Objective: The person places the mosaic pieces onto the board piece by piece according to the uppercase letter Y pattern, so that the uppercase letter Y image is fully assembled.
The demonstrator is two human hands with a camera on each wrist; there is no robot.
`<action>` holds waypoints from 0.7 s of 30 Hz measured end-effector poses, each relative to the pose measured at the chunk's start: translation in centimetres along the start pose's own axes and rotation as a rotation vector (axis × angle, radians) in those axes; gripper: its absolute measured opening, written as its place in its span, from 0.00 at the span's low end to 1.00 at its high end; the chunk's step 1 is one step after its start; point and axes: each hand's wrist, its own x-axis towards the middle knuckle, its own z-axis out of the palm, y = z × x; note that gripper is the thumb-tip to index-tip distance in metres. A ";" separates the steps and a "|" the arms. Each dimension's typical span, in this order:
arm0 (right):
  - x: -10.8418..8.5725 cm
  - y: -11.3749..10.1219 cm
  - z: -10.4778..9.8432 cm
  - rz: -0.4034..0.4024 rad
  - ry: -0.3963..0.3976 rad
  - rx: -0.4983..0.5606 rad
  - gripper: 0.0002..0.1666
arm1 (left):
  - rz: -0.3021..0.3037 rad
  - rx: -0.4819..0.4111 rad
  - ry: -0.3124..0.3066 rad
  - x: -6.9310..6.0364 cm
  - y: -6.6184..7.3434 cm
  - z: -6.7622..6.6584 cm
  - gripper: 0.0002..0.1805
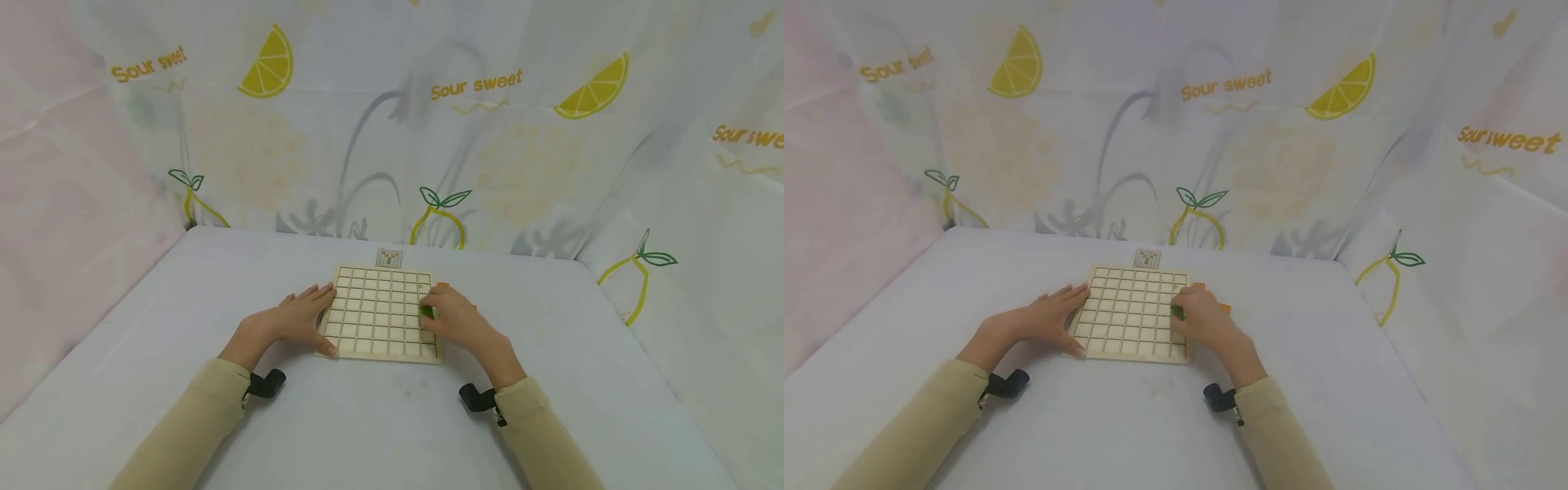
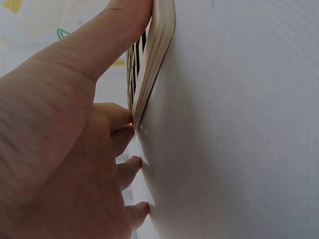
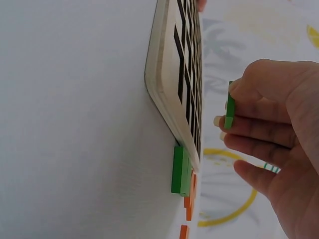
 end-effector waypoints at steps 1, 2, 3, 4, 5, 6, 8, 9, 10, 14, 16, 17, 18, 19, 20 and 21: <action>0.0 -0.1 0.0 -0.001 0.000 -0.004 0.09 | 0.003 0.005 0.002 0.0 -0.1 0.0 0.70; 0.0 -0.1 0.1 -0.004 0.002 -0.005 0.09 | 0.002 0.007 0.003 0.1 -0.2 0.1 0.70; 0.0 -0.2 0.1 -0.003 0.002 -0.004 0.09 | 0.006 0.011 0.004 0.1 -0.3 0.1 0.70; 0.0 -0.3 0.1 -0.003 0.002 -0.001 0.09 | 0.008 0.014 0.005 0.2 -0.5 0.2 0.70; 0.0 -0.4 0.1 -0.005 0.002 0.002 0.08 | 0.011 0.015 0.005 0.2 -0.5 0.2 0.70; 0.0 -0.5 0.1 -0.005 0.002 0.004 0.07 | 0.012 0.015 0.004 0.2 -0.6 0.2 0.71; 0.2 -0.6 0.2 -0.012 0.007 0.000 0.06 | 0.014 0.012 0.004 0.2 -0.6 0.2 0.71; 0.3 -0.7 0.3 -0.015 0.008 -0.004 0.05 | 0.014 0.011 0.005 0.2 -0.6 0.2 0.70; 0.4 -0.7 0.4 -0.022 0.010 -0.003 0.05 | 0.012 0.011 0.005 0.2 -0.6 0.2 0.70; 0.7 -1.1 0.8 -0.031 0.001 -0.017 0.04 | 0.007 0.008 0.004 0.1 -0.5 0.2 0.70; 0.8 -1.5 0.9 -0.029 -0.008 -0.006 0.05 | 0.005 0.008 0.003 0.1 -0.5 0.2 0.71; 0.8 -1.7 1.0 -0.025 -0.014 -0.013 0.05 | 0.005 0.007 0.003 0.1 -0.4 0.1 0.71; 0.8 -1.9 1.0 -0.013 -0.024 -0.016 0.06 | 0.005 0.008 0.003 0.1 -0.4 0.1 0.70; 0.8 -2.1 1.1 -0.006 -0.034 -0.016 0.07 | 0.004 0.009 0.002 0.1 -0.4 0.1 0.70; 0.8 -2.3 1.1 0.001 -0.042 -0.015 0.07 | 0.004 0.010 0.002 0.1 -0.3 0.1 0.70; 0.8 -2.5 1.2 0.011 -0.052 -0.011 0.08 | 0.004 0.011 0.002 0.1 -0.3 0.2 0.70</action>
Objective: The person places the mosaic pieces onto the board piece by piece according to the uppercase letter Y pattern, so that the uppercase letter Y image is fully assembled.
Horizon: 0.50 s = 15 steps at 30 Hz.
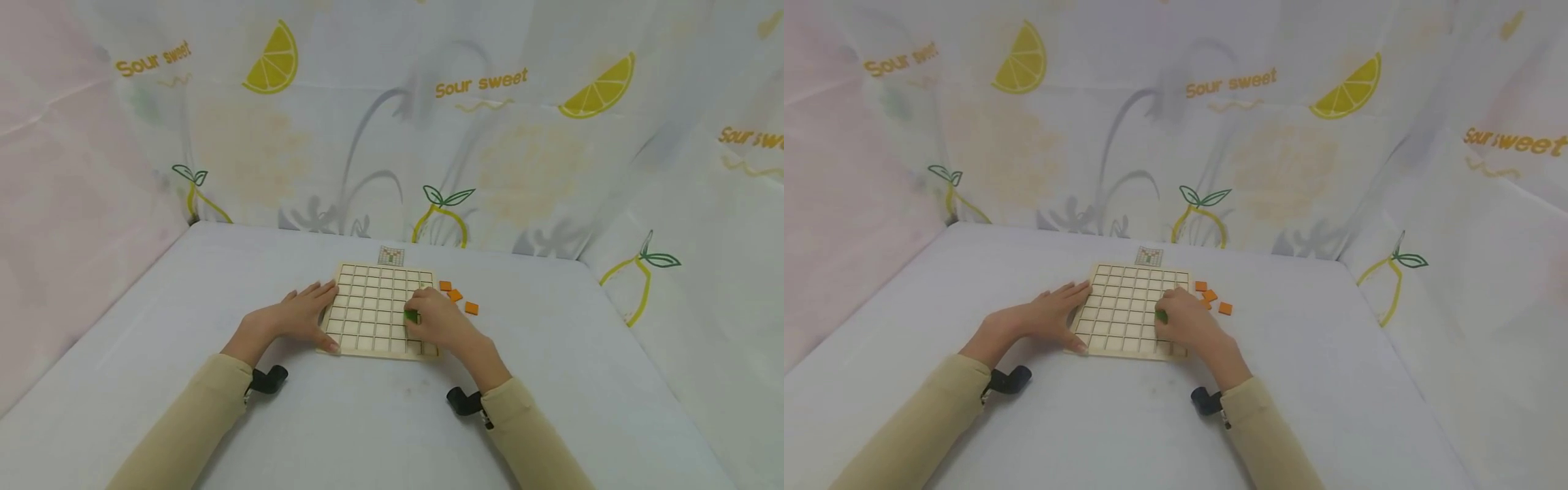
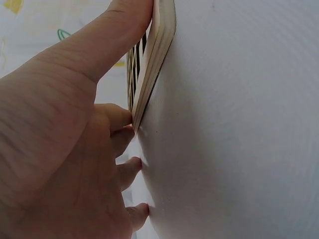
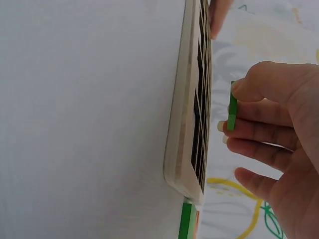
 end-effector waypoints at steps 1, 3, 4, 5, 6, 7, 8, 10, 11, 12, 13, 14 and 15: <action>0.0 -0.2 0.0 0.005 -0.009 -0.001 0.08 | 0.004 0.003 0.000 0.0 0.1 0.0 0.70; 0.0 -0.5 0.1 0.012 -0.021 -0.004 0.08 | 0.003 0.004 -0.005 0.0 0.1 0.0 0.70; 0.0 -0.6 0.1 0.009 -0.024 -0.004 0.08 | 0.005 0.005 -0.004 0.1 0.1 0.0 0.70; 0.0 -0.7 0.1 0.005 -0.027 -0.010 0.08 | 0.006 0.003 -0.004 0.1 0.1 0.0 0.70; 0.0 -0.8 0.2 -0.002 -0.029 -0.017 0.08 | 0.006 0.004 -0.004 0.1 0.1 0.0 0.69; 0.1 -0.9 0.2 -0.011 -0.026 -0.026 0.08 | 0.006 0.004 -0.004 0.1 0.1 0.0 0.70; 0.1 -1.0 0.2 -0.018 -0.024 -0.033 0.07 | 0.004 0.003 -0.004 0.1 0.1 0.0 0.70; 0.1 -1.1 0.2 -0.027 -0.019 -0.040 0.07 | 0.005 0.003 0.000 0.1 0.0 0.0 0.70; 0.1 -1.2 0.3 -0.033 -0.015 -0.045 0.07 | 0.003 0.002 -0.001 0.1 0.0 0.0 0.70; 0.1 -1.2 0.3 -0.039 -0.011 -0.051 0.07 | 0.003 0.004 -0.001 0.1 0.0 0.0 0.70; 0.2 -1.3 0.4 -0.046 -0.008 -0.056 0.07 | 0.002 0.004 -0.001 0.1 0.0 0.0 0.70; 0.2 -1.3 0.4 -0.053 -0.007 -0.063 0.06 | 0.001 0.004 -0.001 0.1 0.0 0.0 0.70; 0.3 -1.4 0.5 -0.059 -0.008 -0.073 0.06 | 0.000 0.006 -0.002 0.1 0.0 0.0 0.70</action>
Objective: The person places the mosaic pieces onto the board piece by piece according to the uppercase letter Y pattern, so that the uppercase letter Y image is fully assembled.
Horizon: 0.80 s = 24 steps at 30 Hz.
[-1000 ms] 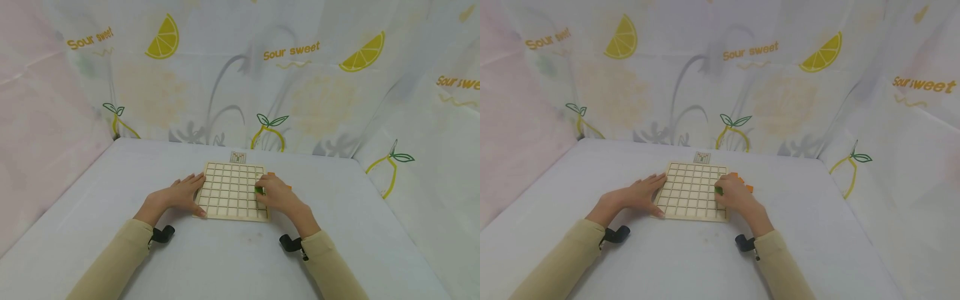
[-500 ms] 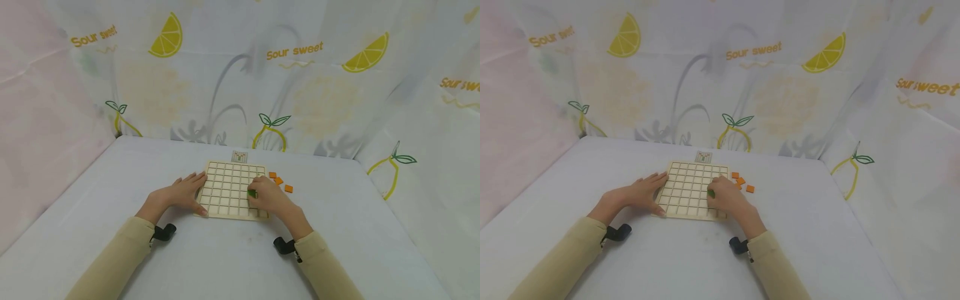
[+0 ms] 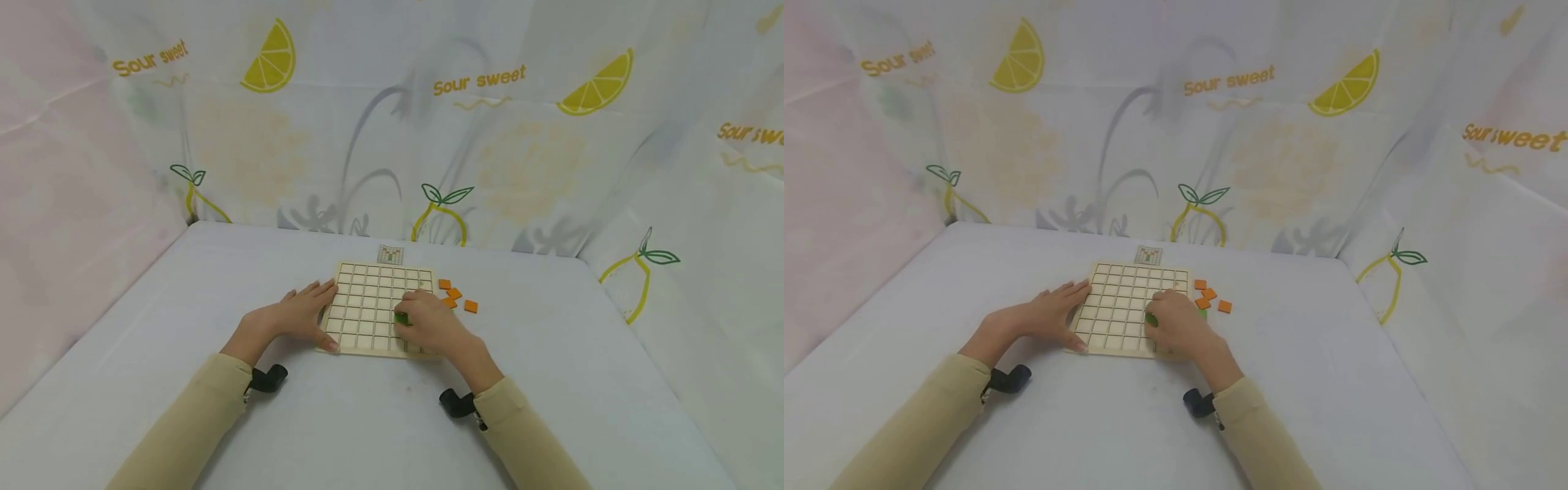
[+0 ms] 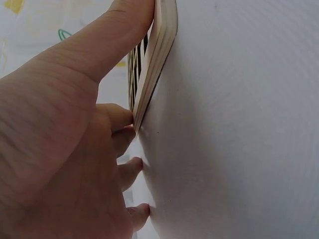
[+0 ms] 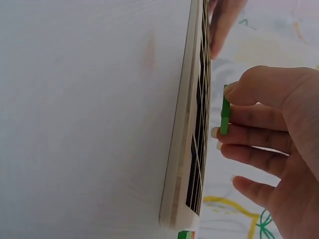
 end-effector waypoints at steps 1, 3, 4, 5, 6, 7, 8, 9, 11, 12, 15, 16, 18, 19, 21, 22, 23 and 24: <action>0.1 -0.1 0.1 -0.005 -0.003 -0.011 0.06 | -0.002 0.000 -0.002 0.0 0.0 0.0 0.70; 0.3 -0.3 0.2 -0.011 -0.016 -0.029 0.06 | -0.002 0.005 -0.004 0.1 0.0 0.0 0.70; 0.5 -0.4 0.2 -0.014 -0.021 -0.032 0.05 | -0.003 0.004 -0.005 0.1 0.0 0.0 0.70; 0.6 -0.6 0.2 -0.014 -0.028 -0.036 0.06 | -0.004 0.003 -0.007 0.1 0.0 0.0 0.70; 0.6 -0.7 0.2 -0.015 -0.031 -0.033 0.06 | -0.004 0.003 -0.009 0.2 0.0 0.0 0.70; 0.7 -0.9 0.2 -0.015 -0.036 -0.032 0.06 | -0.004 0.001 -0.010 0.2 0.1 0.0 0.70; 0.8 -1.0 0.1 -0.019 -0.038 -0.028 0.06 | -0.002 0.001 -0.009 0.2 0.1 0.0 0.70; 0.8 -1.2 0.1 -0.021 -0.039 -0.026 0.06 | -0.006 -0.001 -0.011 0.1 0.1 0.0 0.70; 0.8 -1.5 0.0 -0.026 -0.039 -0.027 0.06 | -0.006 0.000 -0.010 0.1 0.1 0.0 0.70; 0.9 -1.6 0.0 -0.030 -0.035 -0.028 0.05 | -0.006 0.001 -0.009 0.1 0.1 0.0 0.70; 0.9 -1.9 0.0 -0.034 -0.033 -0.031 0.05 | -0.005 0.006 -0.004 0.1 0.0 0.0 0.70; 1.0 -2.0 0.0 -0.035 -0.033 -0.035 0.05 | -0.003 0.009 -0.002 0.1 -0.1 0.0 0.70; 1.0 -2.1 0.0 -0.036 -0.038 -0.040 0.06 | -0.001 0.012 0.002 0.1 -0.1 0.1 0.70; 1.0 -2.2 0.0 -0.031 -0.042 -0.041 0.06 | 0.000 0.013 0.003 0.1 -0.1 0.1 0.70; 1.0 -2.3 0.0 -0.028 -0.052 -0.050 0.07 | -0.001 0.013 0.003 0.1 -0.1 0.1 0.70; 1.0 -2.4 0.0 -0.025 -0.057 -0.054 0.07 | -0.003 0.013 0.002 0.1 -0.1 0.1 0.70; 1.1 -2.4 0.0 -0.023 -0.065 -0.056 0.07 | -0.005 0.011 0.000 0.1 0.0 0.1 0.70; 1.1 -2.5 0.1 -0.019 -0.073 -0.062 0.07 | -0.008 0.010 -0.002 0.1 0.0 0.0 0.70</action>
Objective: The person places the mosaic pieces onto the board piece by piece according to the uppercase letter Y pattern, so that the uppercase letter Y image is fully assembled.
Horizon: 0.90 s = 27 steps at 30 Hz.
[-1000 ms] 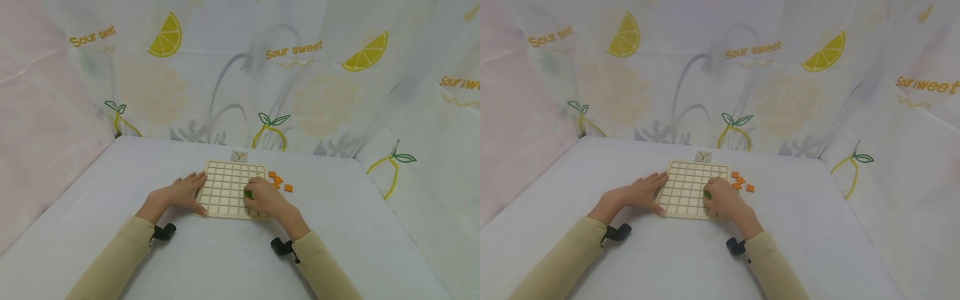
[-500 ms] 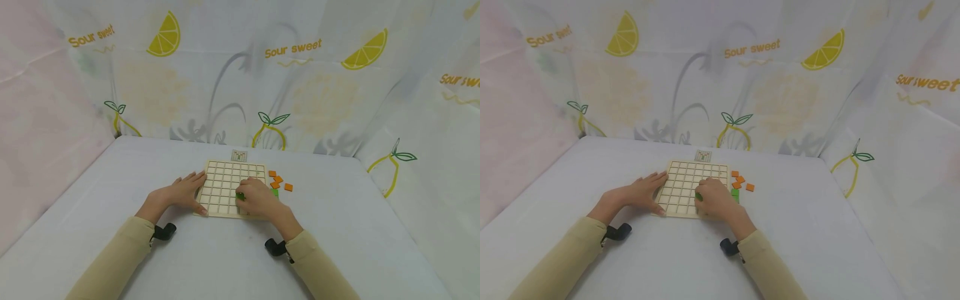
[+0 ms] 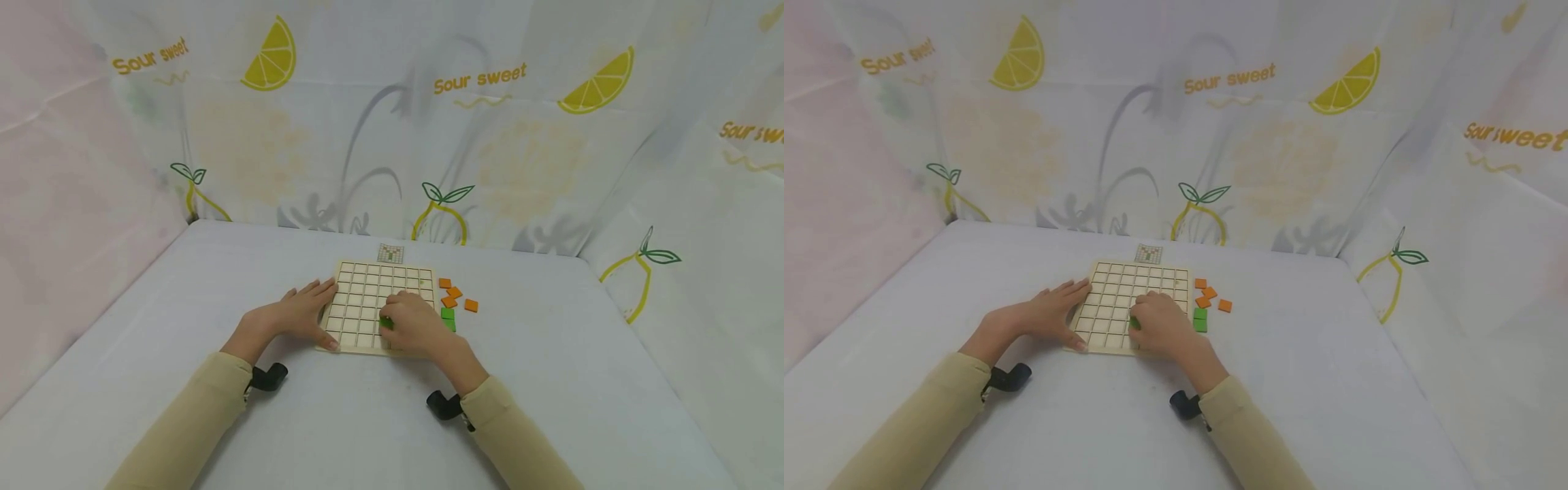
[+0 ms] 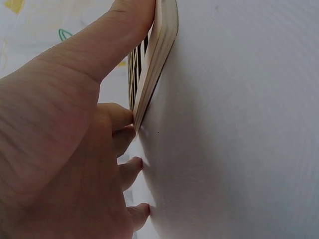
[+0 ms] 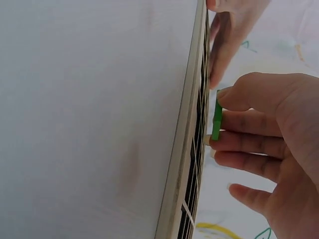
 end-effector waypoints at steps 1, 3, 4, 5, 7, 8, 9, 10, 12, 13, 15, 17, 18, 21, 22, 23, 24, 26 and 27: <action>0.0 0.0 0.1 0.000 -0.004 -0.006 0.07 | -0.002 -0.002 -0.003 0.0 0.1 0.0 0.70; 0.1 -0.1 0.3 -0.003 -0.012 -0.025 0.08 | -0.007 -0.007 -0.007 -0.1 0.2 -0.1 0.70; 0.1 -0.1 0.3 -0.004 -0.013 -0.032 0.08 | -0.008 -0.008 -0.009 -0.1 0.2 -0.1 0.70; 0.2 -0.1 0.4 -0.005 -0.014 -0.041 0.08 | -0.009 -0.011 -0.010 -0.2 0.2 -0.2 0.70; 0.2 -0.2 0.5 -0.005 -0.013 -0.053 0.09 | -0.007 -0.011 -0.010 -0.2 0.2 -0.2 0.69; 0.2 -0.3 0.5 -0.003 -0.014 -0.057 0.09 | -0.005 -0.011 -0.009 -0.2 0.2 -0.2 0.69; 0.2 -0.3 0.5 0.000 -0.016 -0.058 0.09 | -0.003 -0.011 -0.009 -0.2 0.2 -0.2 0.69; 0.2 -0.4 0.5 0.002 -0.018 -0.059 0.08 | -0.002 -0.011 -0.008 -0.1 0.2 -0.2 0.69; 0.2 -0.4 0.4 0.005 -0.021 -0.061 0.08 | 0.002 -0.008 -0.007 -0.1 0.2 -0.1 0.69; 0.2 -0.5 0.4 0.004 -0.020 -0.060 0.08 | 0.003 -0.007 -0.006 -0.1 0.2 -0.1 0.69; 0.3 -0.5 0.4 0.003 -0.023 -0.066 0.08 | 0.003 -0.008 -0.005 -0.1 0.2 -0.2 0.69; 0.3 -0.5 0.4 0.004 -0.023 -0.070 0.08 | 0.005 -0.009 -0.005 -0.2 0.3 -0.2 0.69; 0.3 -0.5 0.4 0.005 -0.022 -0.072 0.08 | 0.003 -0.010 -0.006 -0.2 0.3 -0.2 0.70; 0.3 -0.6 0.4 0.009 -0.023 -0.072 0.08 | 0.006 -0.011 -0.005 -0.2 0.4 -0.2 0.70; 0.3 -0.6 0.5 0.011 -0.022 -0.069 0.08 | 0.004 -0.011 -0.007 -0.2 0.4 -0.2 0.70; 0.3 -0.6 0.5 0.011 -0.022 -0.068 0.08 | 0.003 -0.011 -0.007 -0.2 0.4 -0.2 0.70; 0.3 -0.6 0.5 0.011 -0.021 -0.069 0.08 | 0.004 -0.012 -0.006 -0.2 0.4 -0.2 0.70; 0.3 -0.6 0.5 0.010 -0.019 -0.070 0.07 | 0.007 -0.010 -0.002 -0.2 0.4 -0.2 0.70; 0.3 -0.6 0.6 0.009 -0.018 -0.070 0.07 | 0.005 -0.011 -0.002 -0.2 0.3 -0.2 0.70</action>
